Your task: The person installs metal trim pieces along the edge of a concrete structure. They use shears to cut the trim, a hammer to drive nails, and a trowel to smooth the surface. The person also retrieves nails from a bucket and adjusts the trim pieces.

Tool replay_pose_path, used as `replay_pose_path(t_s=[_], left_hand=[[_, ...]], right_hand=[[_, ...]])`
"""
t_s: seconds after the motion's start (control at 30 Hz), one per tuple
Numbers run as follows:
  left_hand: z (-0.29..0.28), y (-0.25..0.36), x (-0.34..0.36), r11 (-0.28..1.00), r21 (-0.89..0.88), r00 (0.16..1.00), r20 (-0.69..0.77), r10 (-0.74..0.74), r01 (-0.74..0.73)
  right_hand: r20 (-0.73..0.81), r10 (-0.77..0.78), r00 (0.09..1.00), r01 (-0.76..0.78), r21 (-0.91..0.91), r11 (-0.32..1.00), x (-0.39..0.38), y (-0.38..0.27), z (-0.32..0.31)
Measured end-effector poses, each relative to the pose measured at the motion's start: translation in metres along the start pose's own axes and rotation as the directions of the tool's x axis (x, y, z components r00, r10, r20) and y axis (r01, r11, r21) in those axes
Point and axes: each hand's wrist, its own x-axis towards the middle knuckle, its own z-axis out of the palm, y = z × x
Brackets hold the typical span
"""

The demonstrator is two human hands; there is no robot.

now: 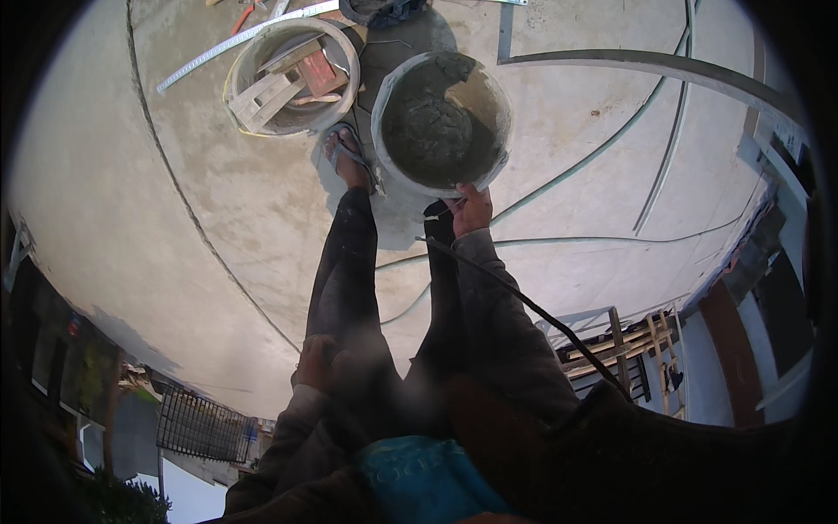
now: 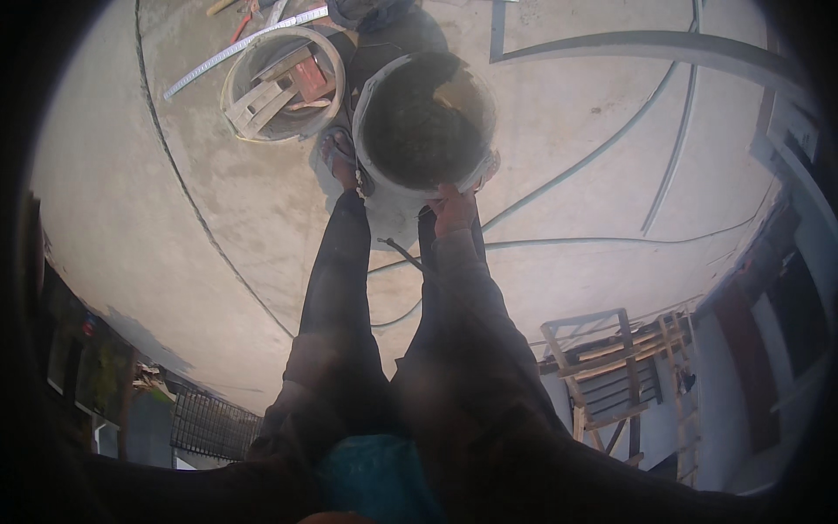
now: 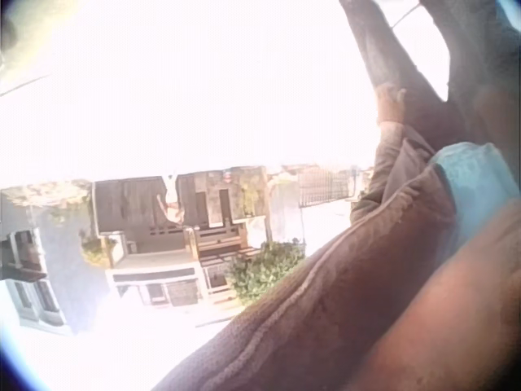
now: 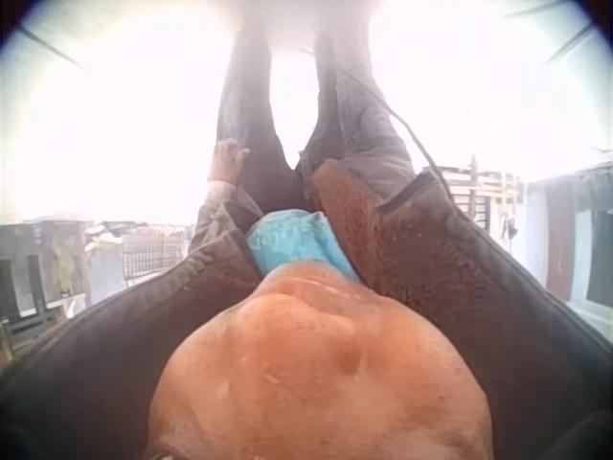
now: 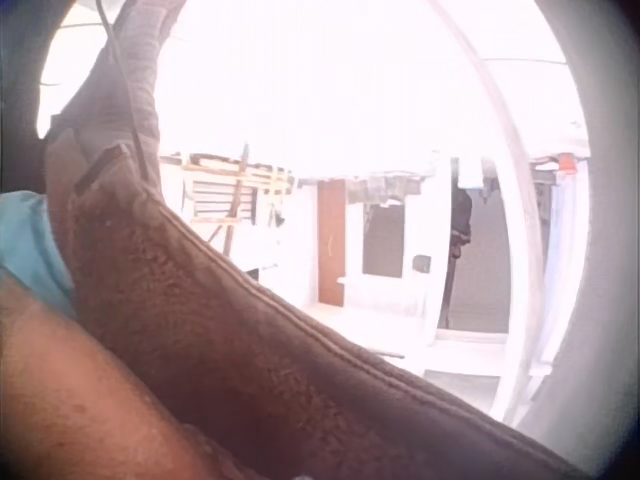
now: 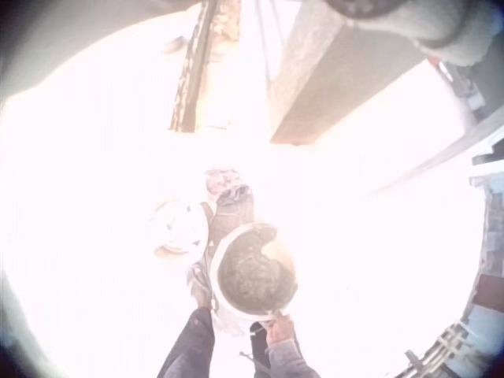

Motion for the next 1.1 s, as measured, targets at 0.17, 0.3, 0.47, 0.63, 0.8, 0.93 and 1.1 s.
replay_pose_path(t_s=[0.17,0.3,0.47,0.63,0.8,0.93,1.1], left_hand=[[0.031,-0.047,0.029,0.955,0.205,0.975,0.107,0.196,-0.214],[0.000,0.050,0.075,0.995,-0.046,0.992,-0.092,0.086,-0.091],[0.011,0.104,0.216,0.965,-0.256,0.982,-0.189,0.005,-0.054],[0.019,0.141,0.401,0.975,-0.203,0.944,-0.330,0.021,-0.093],[0.020,0.159,0.540,0.967,-0.254,0.826,-0.549,-0.126,-0.022],[0.039,0.147,0.591,0.956,0.290,0.854,-0.507,0.118,0.040],[0.052,0.146,0.574,0.983,-0.089,0.819,-0.568,0.081,-0.159]], right_hand=[[-0.127,0.077,0.989,-0.067,0.084,0.994,0.008,0.002,-0.084],[-0.189,0.009,0.982,0.025,0.177,0.984,0.034,-0.026,-0.123],[-0.272,-0.171,0.947,0.261,0.341,0.903,0.114,-0.082,-0.160],[-0.161,-0.294,0.942,0.324,0.660,0.678,0.206,-0.120,-0.185],[-0.158,-0.270,0.950,0.311,0.577,0.756,0.219,-0.117,-0.150],[0.010,-0.046,0.999,0.040,0.313,0.949,0.174,-0.061,-0.103],[0.522,-0.308,0.795,0.544,-0.839,-0.017,0.185,0.034,-0.003]])
